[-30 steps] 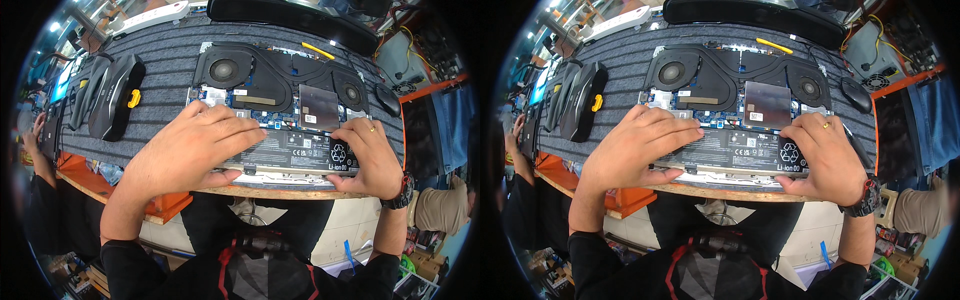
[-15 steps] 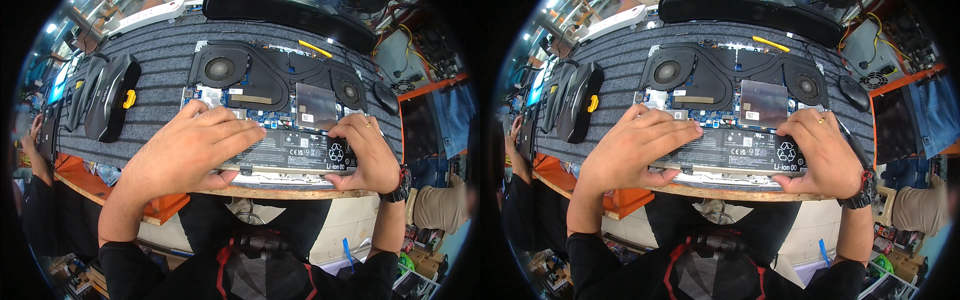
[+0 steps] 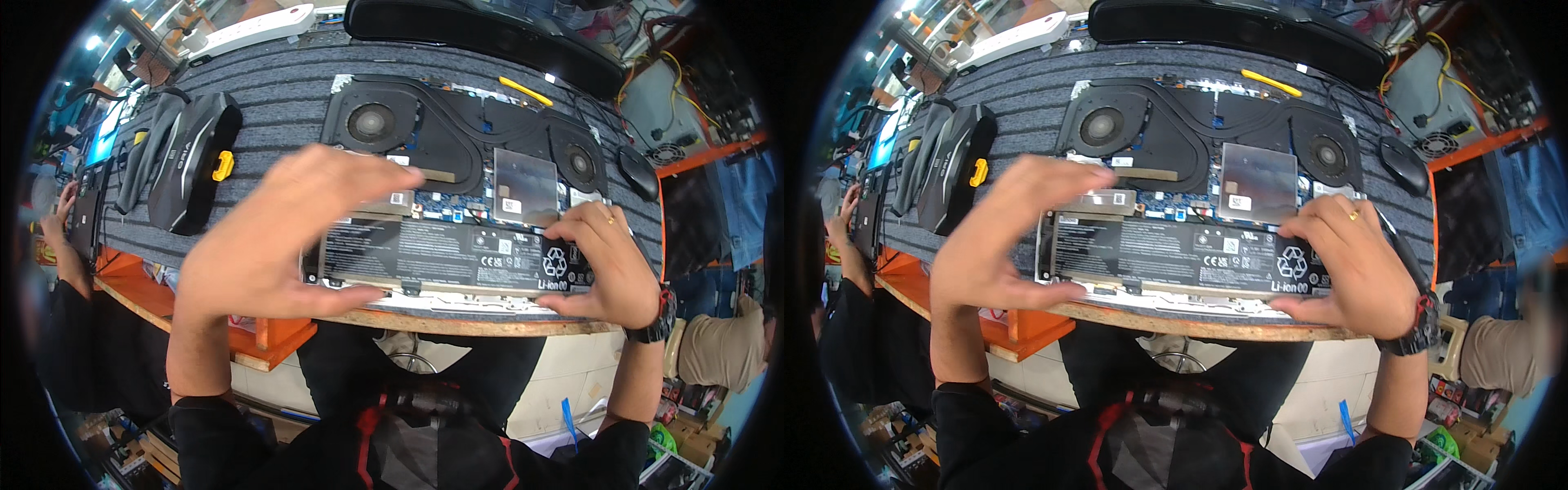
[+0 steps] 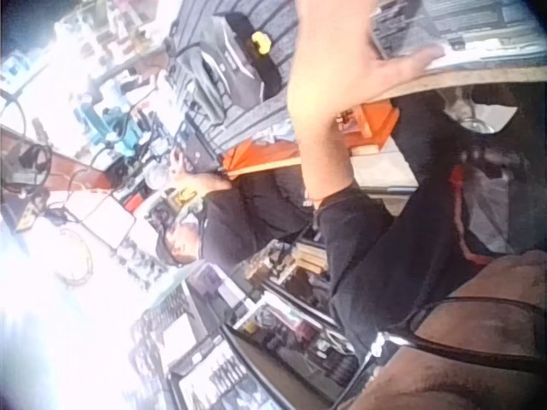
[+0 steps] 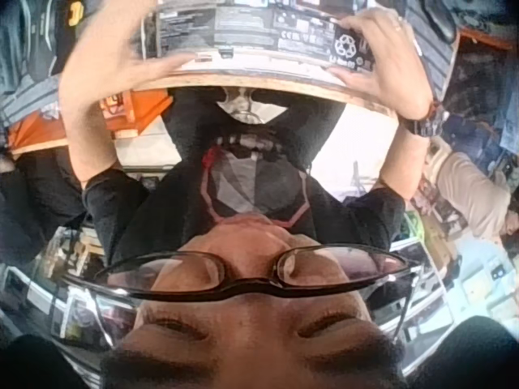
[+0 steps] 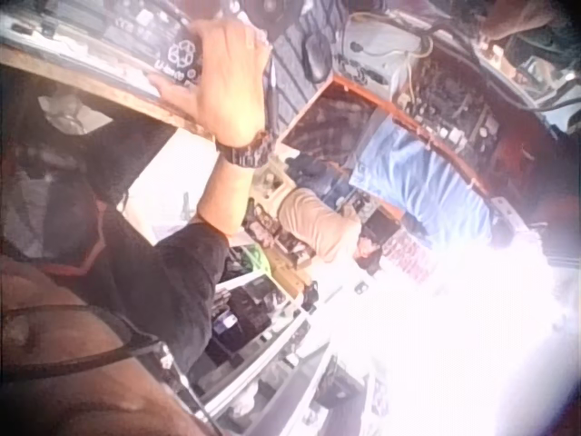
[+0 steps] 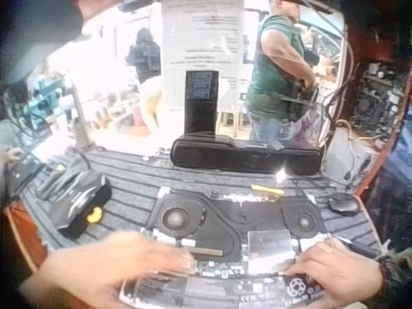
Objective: The person works on a disassembled laptop placed on a workbench. They use a screwdriver to remove screws from the laptop's internal components and a small brush to clean dust from the motherboard and battery area. The person also handles a computer mouse and a screwdriver set during the process.
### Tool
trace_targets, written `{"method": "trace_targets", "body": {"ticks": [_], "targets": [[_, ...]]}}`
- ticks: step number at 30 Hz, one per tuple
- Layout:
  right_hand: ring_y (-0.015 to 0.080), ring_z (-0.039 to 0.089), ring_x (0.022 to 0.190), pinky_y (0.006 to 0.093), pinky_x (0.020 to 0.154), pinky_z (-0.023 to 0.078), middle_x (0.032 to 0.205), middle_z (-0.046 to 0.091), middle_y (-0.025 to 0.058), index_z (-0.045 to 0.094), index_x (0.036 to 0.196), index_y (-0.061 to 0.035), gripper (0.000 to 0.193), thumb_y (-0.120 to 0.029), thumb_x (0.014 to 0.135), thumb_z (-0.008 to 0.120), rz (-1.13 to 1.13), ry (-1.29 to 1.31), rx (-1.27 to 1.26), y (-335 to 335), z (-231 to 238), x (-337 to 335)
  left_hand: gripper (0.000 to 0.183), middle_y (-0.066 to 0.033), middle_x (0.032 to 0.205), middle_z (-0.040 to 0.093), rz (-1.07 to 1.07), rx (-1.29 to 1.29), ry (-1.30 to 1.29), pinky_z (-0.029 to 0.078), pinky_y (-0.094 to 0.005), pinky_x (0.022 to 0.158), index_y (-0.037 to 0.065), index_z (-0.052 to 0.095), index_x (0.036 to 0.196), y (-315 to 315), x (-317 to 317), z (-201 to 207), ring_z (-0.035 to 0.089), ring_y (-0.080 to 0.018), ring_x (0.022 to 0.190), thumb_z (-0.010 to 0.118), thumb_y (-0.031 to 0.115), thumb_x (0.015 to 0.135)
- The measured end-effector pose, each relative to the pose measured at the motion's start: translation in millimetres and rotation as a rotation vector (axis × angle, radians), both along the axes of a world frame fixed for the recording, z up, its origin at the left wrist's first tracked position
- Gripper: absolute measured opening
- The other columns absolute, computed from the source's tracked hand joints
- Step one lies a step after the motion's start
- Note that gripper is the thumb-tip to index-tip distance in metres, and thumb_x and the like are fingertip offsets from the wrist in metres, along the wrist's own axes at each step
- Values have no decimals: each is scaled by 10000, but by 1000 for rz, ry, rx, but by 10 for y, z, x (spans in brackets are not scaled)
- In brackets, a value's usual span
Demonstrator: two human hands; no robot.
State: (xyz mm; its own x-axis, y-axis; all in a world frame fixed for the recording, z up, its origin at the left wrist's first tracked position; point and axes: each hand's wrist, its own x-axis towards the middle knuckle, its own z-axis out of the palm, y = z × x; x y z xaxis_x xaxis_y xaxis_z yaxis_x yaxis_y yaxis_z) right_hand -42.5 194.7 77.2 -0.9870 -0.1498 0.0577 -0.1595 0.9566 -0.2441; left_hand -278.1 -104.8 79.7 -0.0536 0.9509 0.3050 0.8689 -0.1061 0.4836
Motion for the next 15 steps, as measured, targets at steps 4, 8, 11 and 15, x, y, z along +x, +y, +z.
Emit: {"method": "trace_targets", "body": {"ticks": [4, 8, 11, 15], "targets": [[325, 574, 1085, 424, 936, 413, 1129, 600, 118, 628, 1193, -59, 690, -367, 646, 915, -30, -52, -6, -24, 43, -12, 582, -124, 1240, 678, 128, 52, 94, 480, -417, 919, 36, 725, 1182, -270, -196, 87, 646, -291, 1097, 903, 296, 693], [310, 582, 1016, 439, 915, 415, 1093, 614, 104, 651, 1177, -61, 690, -350, 613, 923, -56, -46, -14, -71, 39, -34, 591, -82, 1117, 653, 135, -119, 113, 451, -410, 885, 64, 727, 1148, -233, -78, -72, 610, -292, 996, 913, 379, 685], [311, 573, 983, 442, 903, 417, 1076, 610, 98, 667, 1167, -60, 730, -408, 583, 934, -101, -39, -39, -70, -27, 24, 566, -65, 1151, 662, 111, -168, 94, 436, -407, 899, 89, 751, 1152, -197, -42, -91, 611, -270, 1011, 880, 418, 711], [302, 562, 983, 423, 881, 428, 1064, 598, 119, 670, 1194, -32, 845, -543, 564, 908, -219, 26, -114, 27, -38, 233, 521, -54, 1204, 671, 120, -225, 149, 429, -406, 890, 116, 780, 1136, -157, 23, -128, 612, -254, 1028, 841, 442, 735]]}}
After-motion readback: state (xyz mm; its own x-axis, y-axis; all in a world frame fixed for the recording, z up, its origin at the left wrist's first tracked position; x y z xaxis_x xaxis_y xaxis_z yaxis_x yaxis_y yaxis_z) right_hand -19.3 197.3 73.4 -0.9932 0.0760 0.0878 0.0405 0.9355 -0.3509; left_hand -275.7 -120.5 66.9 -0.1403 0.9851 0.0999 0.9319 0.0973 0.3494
